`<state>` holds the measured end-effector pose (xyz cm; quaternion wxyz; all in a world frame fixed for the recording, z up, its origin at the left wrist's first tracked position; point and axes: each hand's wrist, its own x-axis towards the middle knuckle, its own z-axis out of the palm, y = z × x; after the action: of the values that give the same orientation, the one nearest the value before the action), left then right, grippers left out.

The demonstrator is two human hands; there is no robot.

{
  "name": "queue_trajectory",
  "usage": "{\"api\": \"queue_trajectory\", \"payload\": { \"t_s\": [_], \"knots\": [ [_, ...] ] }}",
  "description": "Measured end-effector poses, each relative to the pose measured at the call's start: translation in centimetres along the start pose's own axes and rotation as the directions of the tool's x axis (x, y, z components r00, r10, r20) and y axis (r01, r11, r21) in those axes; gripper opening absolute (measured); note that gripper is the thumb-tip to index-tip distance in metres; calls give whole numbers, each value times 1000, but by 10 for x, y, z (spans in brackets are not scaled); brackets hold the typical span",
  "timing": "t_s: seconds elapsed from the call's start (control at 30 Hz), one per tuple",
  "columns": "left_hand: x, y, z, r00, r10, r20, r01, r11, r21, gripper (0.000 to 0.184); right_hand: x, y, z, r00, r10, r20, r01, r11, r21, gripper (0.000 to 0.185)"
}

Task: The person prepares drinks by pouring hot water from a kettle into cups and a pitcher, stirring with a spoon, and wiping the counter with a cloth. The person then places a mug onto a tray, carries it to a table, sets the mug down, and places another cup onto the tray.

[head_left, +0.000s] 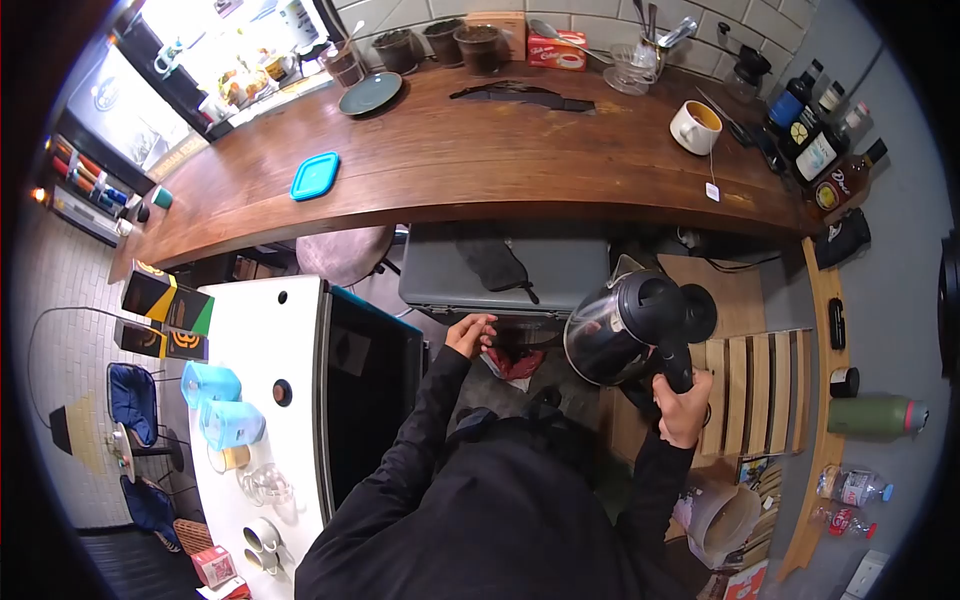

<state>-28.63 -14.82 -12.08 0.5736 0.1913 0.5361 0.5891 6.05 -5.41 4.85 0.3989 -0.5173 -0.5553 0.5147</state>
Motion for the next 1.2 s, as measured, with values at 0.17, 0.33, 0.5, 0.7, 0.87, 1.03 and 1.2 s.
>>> {"api": "queue_trajectory", "payload": {
  "t_s": [0.17, 0.33, 0.5, 0.7, 0.87, 1.03, 1.2],
  "knots": [
    [-19, 17, -7, 1000, 2, -30, -3, 1000, -11, 25, -10, 4, 31, 999, 31, -39, -25, 988, 151, 11],
    [-15, 25, -6, 999, 33, 33, -34, 999, 36, 26, -17, -1, 44, 990, 6, -138, 13, 991, 135, 11],
    [5, 21, 10, 983, 81, 168, -91, 994, 55, 26, -18, 12, 42, 950, -155, -270, 155, 988, -21, 12],
    [33, 8, 46, 954, 46, 295, -71, 995, 72, 24, -10, 24, 22, 906, -192, -377, 136, 976, -169, 15],
    [39, 6, 75, 932, 62, 358, -104, 990, 100, 24, 11, 52, 1, 879, -146, -455, 73, 982, -174, 17],
    [40, 4, 89, 931, 35, 364, -79, 991, 105, 24, 41, 74, -24, 853, -117, -508, 52, 989, -139, 19],
    [44, -8, 90, 937, 13, 349, -65, 988, 137, 25, 76, 87, -46, 812, -107, -573, 62, 993, -97, 15]
  ]
}}
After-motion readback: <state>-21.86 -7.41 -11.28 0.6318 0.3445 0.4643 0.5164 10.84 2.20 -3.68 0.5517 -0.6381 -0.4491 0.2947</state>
